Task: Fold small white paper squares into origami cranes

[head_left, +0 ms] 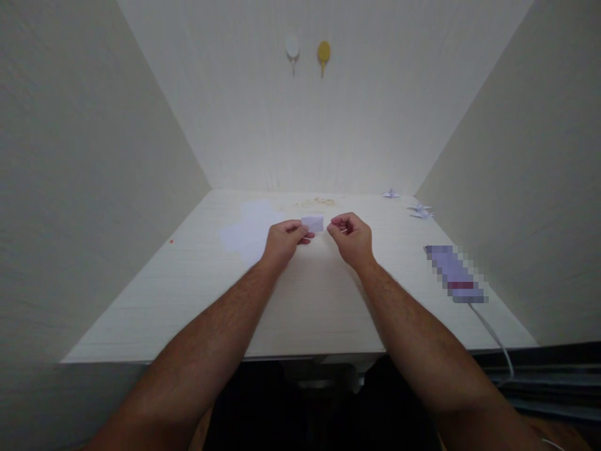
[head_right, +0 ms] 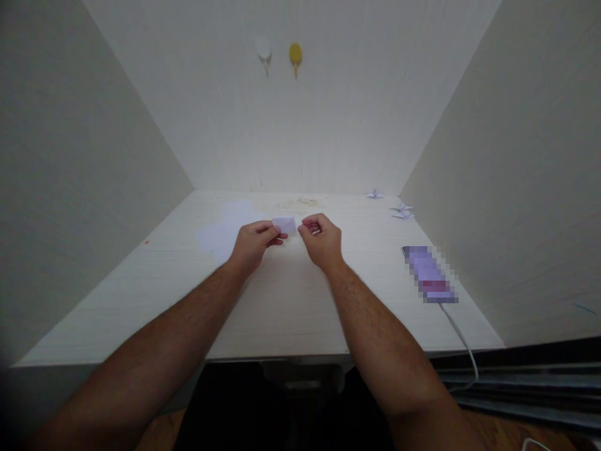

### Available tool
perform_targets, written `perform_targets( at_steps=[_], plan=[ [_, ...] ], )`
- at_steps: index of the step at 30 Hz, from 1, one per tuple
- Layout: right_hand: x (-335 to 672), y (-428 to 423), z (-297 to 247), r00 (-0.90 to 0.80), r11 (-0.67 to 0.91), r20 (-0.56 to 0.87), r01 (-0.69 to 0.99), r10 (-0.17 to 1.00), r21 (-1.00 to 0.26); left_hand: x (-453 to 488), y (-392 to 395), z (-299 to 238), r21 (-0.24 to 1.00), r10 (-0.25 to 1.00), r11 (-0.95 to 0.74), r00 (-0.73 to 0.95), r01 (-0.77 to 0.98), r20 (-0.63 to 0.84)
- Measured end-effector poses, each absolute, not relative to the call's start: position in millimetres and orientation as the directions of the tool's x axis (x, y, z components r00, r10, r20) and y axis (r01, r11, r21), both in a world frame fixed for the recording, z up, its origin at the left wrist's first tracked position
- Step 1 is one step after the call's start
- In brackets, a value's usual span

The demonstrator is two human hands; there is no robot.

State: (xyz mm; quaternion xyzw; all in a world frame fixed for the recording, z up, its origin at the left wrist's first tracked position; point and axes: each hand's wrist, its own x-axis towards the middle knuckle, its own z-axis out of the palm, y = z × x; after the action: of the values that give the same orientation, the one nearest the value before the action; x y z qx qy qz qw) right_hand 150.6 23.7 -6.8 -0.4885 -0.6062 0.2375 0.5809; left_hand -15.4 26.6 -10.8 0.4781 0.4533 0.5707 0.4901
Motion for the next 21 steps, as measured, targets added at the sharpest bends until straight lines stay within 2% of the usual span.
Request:
perform_targets(
  at_steps=[8,21],
  plan=[
    [148.4,22.1,-7.6,0.11,0.497,0.544,0.289,0.832,-0.818,-14.9,25.6,-12.5,0.985,0.991,-0.132,-0.024,-0.11,0.13],
    [148.7,21.5,-7.8,0.051,0.507,0.547,0.312,0.836,-0.804,-13.3,21.9,-7.2,0.983,0.993,-0.116,-0.005,-0.141,0.116]
  ],
)
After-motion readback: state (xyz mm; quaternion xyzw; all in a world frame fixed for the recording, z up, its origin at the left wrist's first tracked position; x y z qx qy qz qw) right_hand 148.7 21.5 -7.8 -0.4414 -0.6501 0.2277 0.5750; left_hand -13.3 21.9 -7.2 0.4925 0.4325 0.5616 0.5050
